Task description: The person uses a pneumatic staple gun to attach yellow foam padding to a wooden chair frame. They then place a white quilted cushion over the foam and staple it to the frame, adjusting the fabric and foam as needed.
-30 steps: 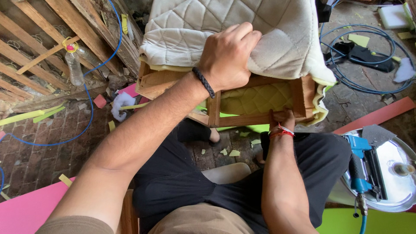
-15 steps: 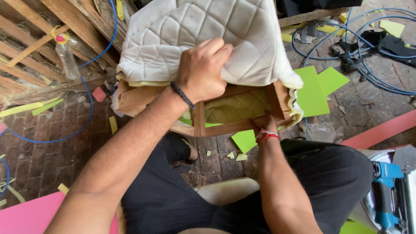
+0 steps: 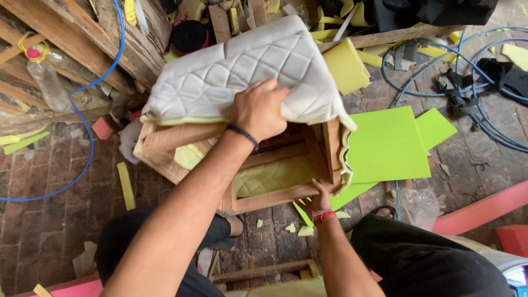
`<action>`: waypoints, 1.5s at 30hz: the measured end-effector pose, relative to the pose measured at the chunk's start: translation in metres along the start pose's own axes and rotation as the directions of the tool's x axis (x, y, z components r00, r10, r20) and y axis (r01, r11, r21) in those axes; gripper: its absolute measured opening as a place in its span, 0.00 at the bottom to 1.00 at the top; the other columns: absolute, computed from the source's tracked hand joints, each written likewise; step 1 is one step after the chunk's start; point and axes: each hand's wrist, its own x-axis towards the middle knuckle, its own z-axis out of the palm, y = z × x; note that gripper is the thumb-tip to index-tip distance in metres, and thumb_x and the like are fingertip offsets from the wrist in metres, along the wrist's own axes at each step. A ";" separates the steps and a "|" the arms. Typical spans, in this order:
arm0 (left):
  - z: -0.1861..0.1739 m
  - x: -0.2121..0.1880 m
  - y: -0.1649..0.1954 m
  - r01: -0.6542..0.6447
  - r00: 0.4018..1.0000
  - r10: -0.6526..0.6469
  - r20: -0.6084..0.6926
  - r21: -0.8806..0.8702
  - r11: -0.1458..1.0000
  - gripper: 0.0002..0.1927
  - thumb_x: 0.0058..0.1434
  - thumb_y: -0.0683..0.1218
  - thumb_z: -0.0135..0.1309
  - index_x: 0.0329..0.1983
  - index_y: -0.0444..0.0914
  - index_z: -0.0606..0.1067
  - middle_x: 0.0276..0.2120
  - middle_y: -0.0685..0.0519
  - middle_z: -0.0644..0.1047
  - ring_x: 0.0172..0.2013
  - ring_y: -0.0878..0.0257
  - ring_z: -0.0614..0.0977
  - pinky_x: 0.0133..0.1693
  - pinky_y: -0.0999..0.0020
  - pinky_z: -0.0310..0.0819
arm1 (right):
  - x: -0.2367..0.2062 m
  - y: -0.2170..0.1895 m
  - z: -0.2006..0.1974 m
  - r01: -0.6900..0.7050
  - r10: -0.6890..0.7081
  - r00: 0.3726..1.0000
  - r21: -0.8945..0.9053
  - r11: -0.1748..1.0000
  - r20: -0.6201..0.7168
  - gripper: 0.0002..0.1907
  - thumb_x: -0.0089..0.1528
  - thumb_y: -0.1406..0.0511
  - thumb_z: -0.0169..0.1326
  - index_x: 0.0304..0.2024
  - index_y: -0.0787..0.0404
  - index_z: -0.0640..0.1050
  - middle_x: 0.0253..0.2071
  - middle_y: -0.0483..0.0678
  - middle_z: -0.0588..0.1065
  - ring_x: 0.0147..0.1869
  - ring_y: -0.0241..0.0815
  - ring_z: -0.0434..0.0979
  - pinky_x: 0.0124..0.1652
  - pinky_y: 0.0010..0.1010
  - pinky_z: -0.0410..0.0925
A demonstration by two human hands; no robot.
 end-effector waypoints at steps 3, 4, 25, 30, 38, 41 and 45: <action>0.031 0.038 0.023 -0.076 0.990 0.067 0.126 0.069 0.995 0.14 0.46 0.39 0.55 0.36 0.38 0.82 0.42 0.45 0.79 0.45 0.48 0.80 0.48 0.53 0.77 | -0.011 -0.025 -0.001 -0.196 0.136 0.968 -0.299 0.934 -0.209 0.42 0.58 0.47 0.61 0.68 0.50 0.58 0.62 0.55 0.62 0.67 0.57 0.63 0.61 0.58 0.64; 0.041 0.047 0.035 -0.083 0.979 0.064 0.193 0.090 0.992 0.11 0.47 0.40 0.56 0.35 0.37 0.82 0.44 0.44 0.78 0.46 0.49 0.80 0.49 0.55 0.77 | -0.016 -0.038 -0.002 -0.045 -0.092 0.937 -0.376 0.926 -0.337 0.38 0.59 0.51 0.61 0.67 0.54 0.65 0.61 0.54 0.65 0.64 0.53 0.66 0.59 0.53 0.66; 0.120 0.030 0.148 -0.292 0.943 0.250 0.222 0.185 0.938 0.08 0.61 0.43 0.52 0.38 0.39 0.80 0.45 0.48 0.82 0.47 0.56 0.83 0.46 0.63 0.81 | -0.144 -0.213 0.071 0.694 -0.585 0.612 -0.717 0.072 0.533 0.34 0.71 0.45 0.33 0.62 0.59 0.76 0.60 0.55 0.77 0.65 0.50 0.74 0.64 0.36 0.64; 0.146 0.034 0.207 -0.333 0.904 0.268 0.333 0.153 0.931 0.13 0.61 0.47 0.52 0.44 0.37 0.80 0.45 0.45 0.81 0.45 0.50 0.83 0.38 0.51 0.84 | -0.122 -0.243 0.005 0.736 -0.614 0.634 -0.610 0.293 0.470 0.42 0.70 0.40 0.31 0.66 0.67 0.70 0.66 0.58 0.72 0.70 0.50 0.70 0.68 0.39 0.60; 0.126 0.027 0.302 -0.343 0.785 0.254 0.564 0.056 0.938 0.23 0.53 0.55 0.56 0.50 0.41 0.79 0.51 0.43 0.79 0.47 0.49 0.83 0.42 0.48 0.81 | -0.107 -0.279 -0.072 0.656 -0.564 0.750 -0.491 0.573 0.345 0.42 0.69 0.42 0.31 0.71 0.67 0.60 0.74 0.55 0.61 0.78 0.46 0.59 0.71 0.41 0.53; 0.058 -0.031 0.295 -0.289 0.882 0.417 0.220 -0.446 0.847 0.14 0.60 0.45 0.53 0.47 0.45 0.83 0.37 0.50 0.84 0.40 0.54 0.86 0.45 0.55 0.81 | -0.116 -0.275 -0.100 0.600 -0.631 0.760 -0.546 0.585 0.160 0.40 0.69 0.43 0.31 0.71 0.65 0.63 0.72 0.53 0.65 0.75 0.45 0.62 0.69 0.38 0.55; -0.009 -0.110 0.224 -0.406 0.871 0.061 -0.488 -0.644 0.648 0.17 0.62 0.32 0.47 0.50 0.38 0.79 0.42 0.49 0.82 0.42 0.57 0.86 0.45 0.66 0.84 | -0.106 -0.274 -0.119 0.714 -0.718 0.635 -0.573 0.403 0.285 0.34 0.72 0.50 0.41 0.66 0.72 0.69 0.66 0.56 0.72 0.71 0.47 0.71 0.69 0.34 0.60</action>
